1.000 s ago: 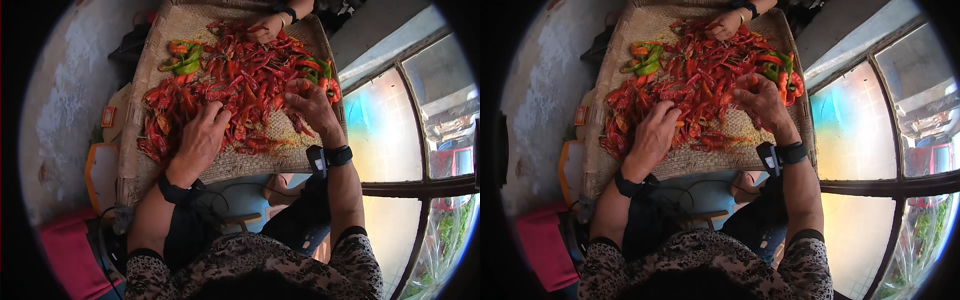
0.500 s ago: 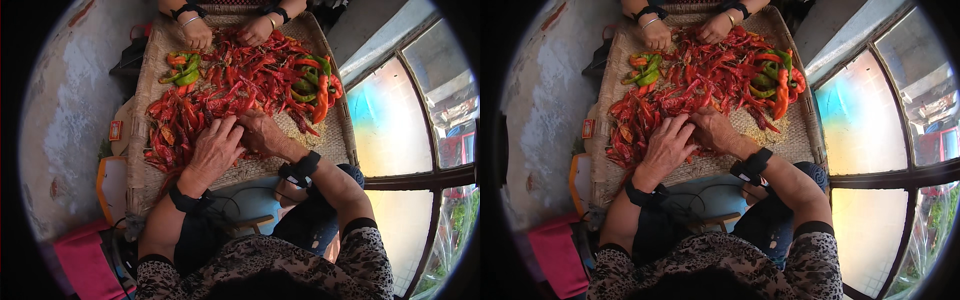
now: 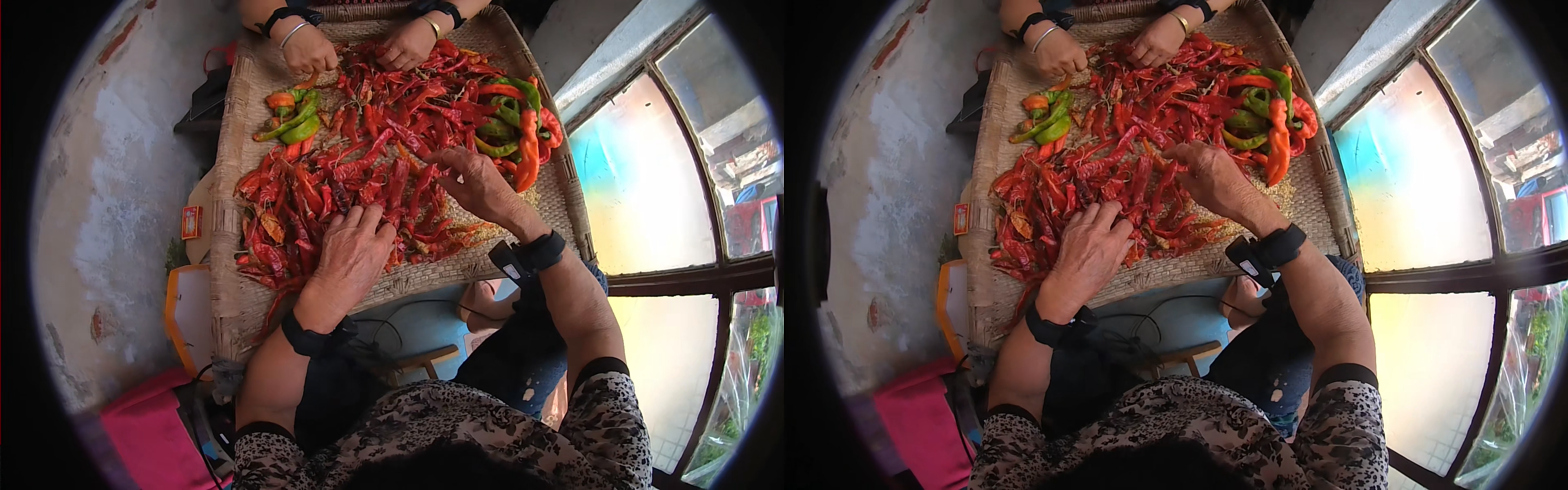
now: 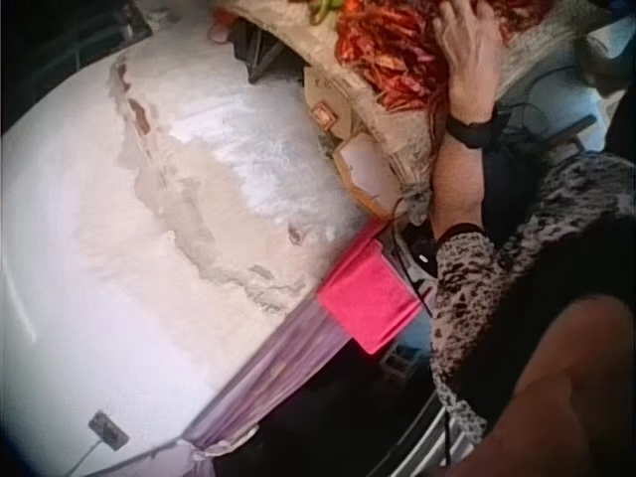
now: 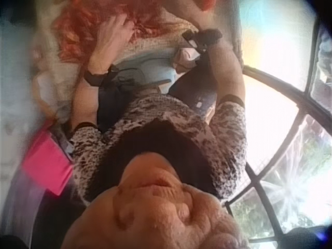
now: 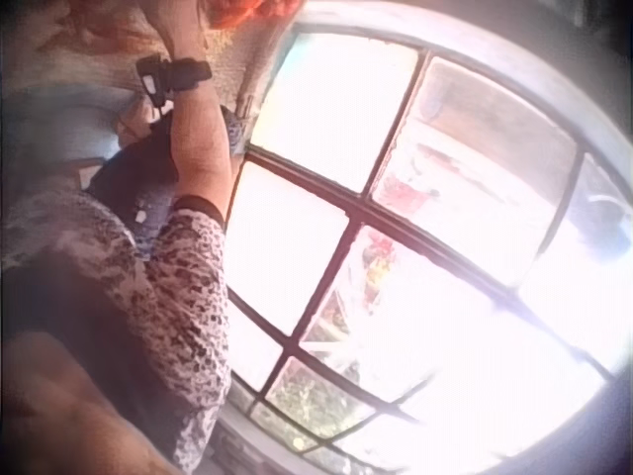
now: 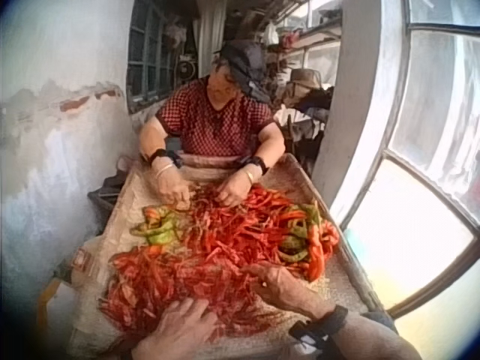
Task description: The person sorts through a pile of red and green peppers on a woven tray, picking up individual peppers to pull off the stems and break open the skins to release the seeds.
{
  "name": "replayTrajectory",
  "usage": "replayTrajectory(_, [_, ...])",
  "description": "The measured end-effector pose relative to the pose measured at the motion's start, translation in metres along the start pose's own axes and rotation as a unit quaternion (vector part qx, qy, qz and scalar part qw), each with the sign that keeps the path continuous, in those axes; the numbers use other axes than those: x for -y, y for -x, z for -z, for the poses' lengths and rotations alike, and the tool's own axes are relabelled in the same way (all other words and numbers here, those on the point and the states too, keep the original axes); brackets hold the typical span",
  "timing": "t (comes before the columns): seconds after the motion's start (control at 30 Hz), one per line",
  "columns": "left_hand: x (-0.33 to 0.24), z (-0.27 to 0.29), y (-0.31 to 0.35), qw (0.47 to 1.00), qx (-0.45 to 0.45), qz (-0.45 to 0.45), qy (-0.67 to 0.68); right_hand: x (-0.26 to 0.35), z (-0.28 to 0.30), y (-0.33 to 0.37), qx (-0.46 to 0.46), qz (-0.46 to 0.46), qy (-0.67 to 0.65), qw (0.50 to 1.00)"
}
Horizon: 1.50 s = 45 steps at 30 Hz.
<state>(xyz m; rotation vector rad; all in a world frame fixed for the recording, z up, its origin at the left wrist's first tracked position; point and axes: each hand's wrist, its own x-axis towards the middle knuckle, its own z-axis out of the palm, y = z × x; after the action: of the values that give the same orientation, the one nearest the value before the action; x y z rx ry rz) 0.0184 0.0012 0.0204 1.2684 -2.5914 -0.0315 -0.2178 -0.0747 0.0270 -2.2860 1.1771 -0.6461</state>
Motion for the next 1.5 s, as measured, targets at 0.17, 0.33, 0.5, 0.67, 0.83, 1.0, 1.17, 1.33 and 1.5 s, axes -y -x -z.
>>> replayTrajectory(0.17, [0.0,0.001,-0.001,1.0,-0.003,0.001,-0.017,-0.013,-0.019,0.0,0.02,0.072,0.209,0.975])
replayTrajectory(0.33, [-0.006,-0.005,-0.005,1.0,-0.012,-0.02,-0.016,-0.013,-0.021,0.002,0.022,0.048,0.255,0.965])
replayTrajectory(0.5, [-0.003,0.001,0.0,1.0,-0.006,-0.007,-0.024,0.003,0.002,0.004,0.018,0.056,0.138,0.989])
replayTrajectory(0.67, [-0.002,0.0,-0.001,0.999,-0.017,-0.02,-0.04,-0.003,0.028,-0.003,0.095,-0.078,-0.052,0.991])
replayTrajectory(0.83, [-0.003,-0.003,-0.004,0.999,-0.011,-0.025,-0.042,-0.014,0.041,-0.016,-0.257,-0.176,-0.44,0.842])
replayTrajectory(1.0, [-0.004,-0.003,-0.001,0.999,-0.007,-0.018,-0.043,-0.021,-0.006,-0.021,0.01,-0.122,-0.002,0.992])
replayTrajectory(1.17, [-0.004,-0.005,0.0,0.999,-0.02,-0.024,-0.04,-0.01,-0.041,-0.015,-0.035,-0.021,0.212,0.976])
replayTrajectory(1.33, [-0.004,-0.002,0.002,0.999,-0.013,-0.018,-0.027,-0.002,-0.011,-0.019,-0.029,-0.1,-0.022,0.994])
replayTrajectory(1.5, [-0.003,-0.003,0.002,0.998,-0.03,-0.04,-0.032,0.009,0.012,-0.006,0.028,-0.21,-0.341,0.916])
